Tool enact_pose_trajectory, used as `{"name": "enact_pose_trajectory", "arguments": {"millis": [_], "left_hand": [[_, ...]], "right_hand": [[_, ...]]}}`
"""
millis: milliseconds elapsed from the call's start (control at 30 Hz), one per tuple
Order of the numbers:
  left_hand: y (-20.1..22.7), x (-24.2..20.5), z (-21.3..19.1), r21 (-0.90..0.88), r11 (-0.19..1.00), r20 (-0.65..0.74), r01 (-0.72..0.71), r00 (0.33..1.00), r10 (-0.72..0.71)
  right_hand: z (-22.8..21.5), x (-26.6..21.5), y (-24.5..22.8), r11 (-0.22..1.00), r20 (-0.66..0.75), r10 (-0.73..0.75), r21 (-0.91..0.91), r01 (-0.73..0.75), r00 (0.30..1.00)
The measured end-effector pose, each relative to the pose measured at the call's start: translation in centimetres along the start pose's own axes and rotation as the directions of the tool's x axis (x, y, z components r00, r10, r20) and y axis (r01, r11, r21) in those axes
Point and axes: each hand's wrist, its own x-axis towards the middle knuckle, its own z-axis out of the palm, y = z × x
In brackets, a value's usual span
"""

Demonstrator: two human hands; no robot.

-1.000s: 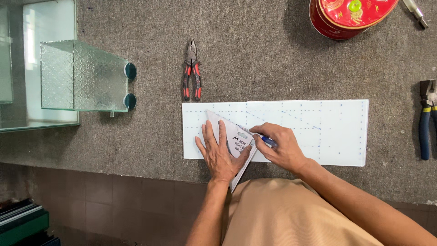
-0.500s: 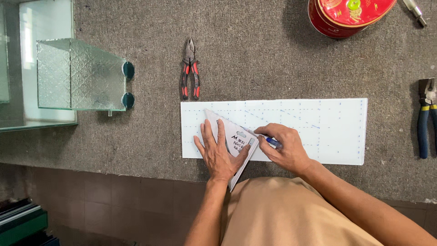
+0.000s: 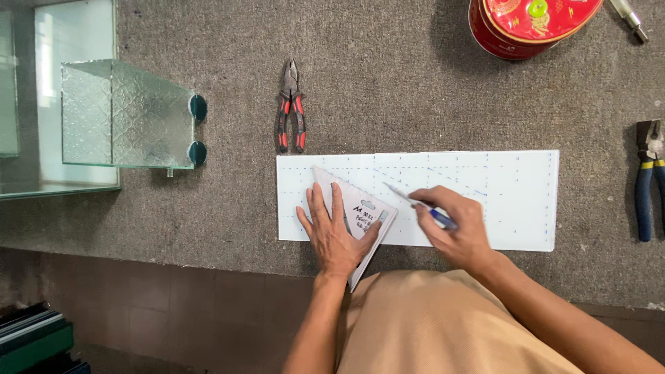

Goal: The person uses a set square and a pen to draw a series of diagonal lines on a white rectangular sheet placed on a workbench. The person repeatedly repositions the set square and draws lines across the sheet, creating a pattern of intersecting diagonals.

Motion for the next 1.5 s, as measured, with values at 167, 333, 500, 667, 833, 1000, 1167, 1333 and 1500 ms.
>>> {"name": "enact_pose_trajectory", "arguments": {"millis": [167, 333, 500, 667, 833, 1000, 1167, 1333, 1500], "left_hand": [[-0.1, -2.9, -0.3, 0.032, 0.997, -0.084, 0.070, 0.994, -0.067], [-1.9, -5.2, 0.0, -0.052, 0.974, -0.193, 0.222, 0.954, -0.228], [-3.1, -5.4, -3.0, -0.078, 0.904, 0.140, 0.421, 0.902, -0.408], [-4.5, -5.1, -4.5, -0.060, 0.942, 0.168, 0.331, 0.933, -0.317], [-6.4, -3.9, -7.1, -0.048, 0.946, 0.252, 0.319, 0.921, -0.298], [-8.2, -1.9, -7.6, -0.010, 0.964, 0.270, 0.267, 0.928, -0.255], [-6.5, -0.3, -8.8, -0.057, 0.944, 0.298, 0.324, 0.908, -0.294], [-6.4, -1.4, -7.2, -0.129, 0.902, 0.326, 0.412, 0.877, -0.354], [-6.0, -0.6, -8.0, -0.051, 0.895, 0.376, 0.444, 0.838, -0.394]], "right_hand": [[-2.3, -3.4, 2.7, 0.996, -0.109, 0.014, -0.090, -0.024, 0.994], [-2.4, -6.0, 2.3, 0.986, -0.144, 0.069, -0.138, -0.089, 0.987], [-2.6, -6.2, 1.3, 0.974, -0.104, 0.067, -0.208, -0.088, 0.992], [-2.1, -5.9, 0.2, 0.976, -0.070, 0.042, -0.209, -0.056, 0.997], [-0.9, -6.3, -0.8, 0.972, -0.058, 0.101, -0.209, -0.111, 0.993], [0.5, -5.9, -2.8, 0.933, -0.054, 0.262, -0.242, -0.268, 0.963], [2.5, -5.6, -3.0, 0.956, -0.032, 0.146, -0.252, -0.150, 0.989], [4.3, -5.1, -2.4, 0.944, 0.005, 0.273, -0.196, -0.266, 0.962], [5.5, -4.0, 1.0, 0.944, 0.086, 0.214, -0.276, -0.183, 0.973]]}}
